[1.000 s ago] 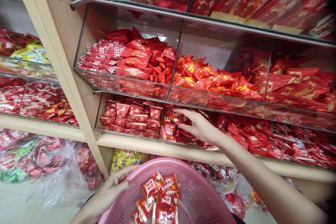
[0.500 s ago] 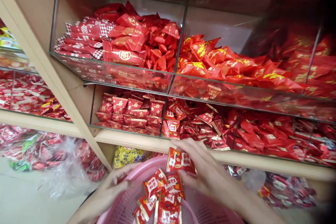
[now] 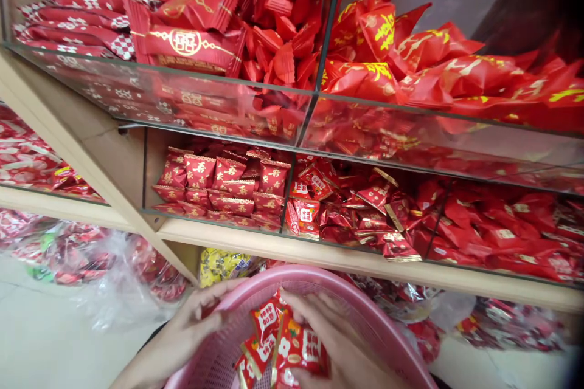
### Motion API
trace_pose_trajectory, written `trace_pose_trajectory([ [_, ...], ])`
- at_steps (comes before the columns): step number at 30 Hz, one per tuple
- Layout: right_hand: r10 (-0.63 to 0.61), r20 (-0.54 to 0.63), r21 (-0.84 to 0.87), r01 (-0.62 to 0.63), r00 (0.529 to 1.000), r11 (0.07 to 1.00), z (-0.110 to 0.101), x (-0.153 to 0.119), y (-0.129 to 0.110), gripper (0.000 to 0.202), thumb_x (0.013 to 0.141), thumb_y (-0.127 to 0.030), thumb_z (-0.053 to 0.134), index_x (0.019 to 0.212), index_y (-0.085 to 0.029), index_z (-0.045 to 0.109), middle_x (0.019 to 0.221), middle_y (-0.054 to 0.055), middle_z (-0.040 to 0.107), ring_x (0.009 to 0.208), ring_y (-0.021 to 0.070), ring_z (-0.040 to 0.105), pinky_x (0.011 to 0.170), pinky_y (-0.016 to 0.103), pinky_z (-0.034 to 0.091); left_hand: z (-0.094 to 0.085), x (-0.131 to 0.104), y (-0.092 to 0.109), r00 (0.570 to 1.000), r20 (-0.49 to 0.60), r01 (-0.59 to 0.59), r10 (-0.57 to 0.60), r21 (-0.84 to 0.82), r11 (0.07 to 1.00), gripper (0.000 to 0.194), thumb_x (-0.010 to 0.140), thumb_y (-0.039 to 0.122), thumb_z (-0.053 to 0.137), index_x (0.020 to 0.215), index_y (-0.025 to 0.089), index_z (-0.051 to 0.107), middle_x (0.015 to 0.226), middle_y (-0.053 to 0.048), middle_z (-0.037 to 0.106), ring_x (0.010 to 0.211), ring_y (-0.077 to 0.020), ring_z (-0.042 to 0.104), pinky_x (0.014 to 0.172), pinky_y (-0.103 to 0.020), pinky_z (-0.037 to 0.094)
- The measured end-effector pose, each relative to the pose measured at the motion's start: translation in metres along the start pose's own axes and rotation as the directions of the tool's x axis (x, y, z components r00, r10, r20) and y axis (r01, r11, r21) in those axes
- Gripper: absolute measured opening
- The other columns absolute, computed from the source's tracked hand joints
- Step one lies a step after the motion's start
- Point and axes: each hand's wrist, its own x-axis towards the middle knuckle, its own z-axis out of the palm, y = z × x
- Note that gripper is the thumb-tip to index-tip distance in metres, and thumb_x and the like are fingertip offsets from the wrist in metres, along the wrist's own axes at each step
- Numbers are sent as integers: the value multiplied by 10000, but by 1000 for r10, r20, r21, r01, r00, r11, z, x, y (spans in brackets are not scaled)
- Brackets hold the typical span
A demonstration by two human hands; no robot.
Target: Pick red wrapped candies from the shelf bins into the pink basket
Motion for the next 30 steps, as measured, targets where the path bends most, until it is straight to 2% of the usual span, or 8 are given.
trace_pose_trajectory([
  [3,150,40,362,-155,988,919,11,2,4,683,582,-159,635,1226,-288,447,1189,50,558,1033,263,539,870,406,444,0,-1,2,1000,11,-2,2,8,1000,399,804,298,533,1202,328,528,1305,19,500,1230,-242,387,1033,-387,278],
  [6,250,156,682,-288,955,672,22,2,15,380,605,-252,650,973,-225,559,831,17,658,759,209,623,701,344,490,0,-2,1,1000,5,2,-2,-11,1000,406,800,307,536,1206,316,529,1306,10,499,1228,-251,392,1022,-386,300],
  [9,298,166,847,-291,940,444,36,1,32,378,590,-380,699,885,-206,541,791,24,648,749,213,626,715,347,473,0,-1,0,1000,13,12,-11,-41,999,421,797,313,541,1216,296,523,1299,-5,506,1210,-260,417,1015,-393,311],
  [11,297,137,900,-244,945,361,44,0,41,429,578,-404,725,901,-208,521,832,39,650,768,222,625,724,354,466,0,0,1,999,27,25,-23,-69,997,427,794,311,548,1220,286,521,1300,-13,506,1201,-262,428,1012,-395,316],
  [18,279,124,934,-207,952,293,55,-2,45,418,581,-456,718,862,-203,540,776,32,637,672,191,599,652,343,466,3,0,6,998,31,64,-60,-121,991,461,793,281,549,1249,251,493,1325,-24,477,1237,-252,384,1030,-393,290],
  [23,375,54,857,-235,926,458,52,-4,48,250,623,-423,629,711,-194,576,580,-19,567,549,134,530,635,309,445,1,-1,3,998,-2,59,-59,-57,997,425,791,299,547,1213,252,531,1313,-21,491,1242,-250,375,1035,-388,279],
  [27,421,86,884,-264,903,385,51,-7,51,225,636,-317,546,817,-194,595,714,5,624,647,146,586,676,310,453,-1,0,1,997,-33,76,-77,-22,997,440,787,299,550,1224,265,517,1322,-21,480,1239,-248,375,1038,-398,268],
  [30,394,131,916,-262,910,303,50,-10,45,289,599,-339,646,843,-204,573,783,6,644,723,169,620,724,334,467,0,0,6,996,-37,86,-86,2,996,455,772,315,566,1222,263,522,1303,-23,500,1210,-261,408,1026,-401,285],
])
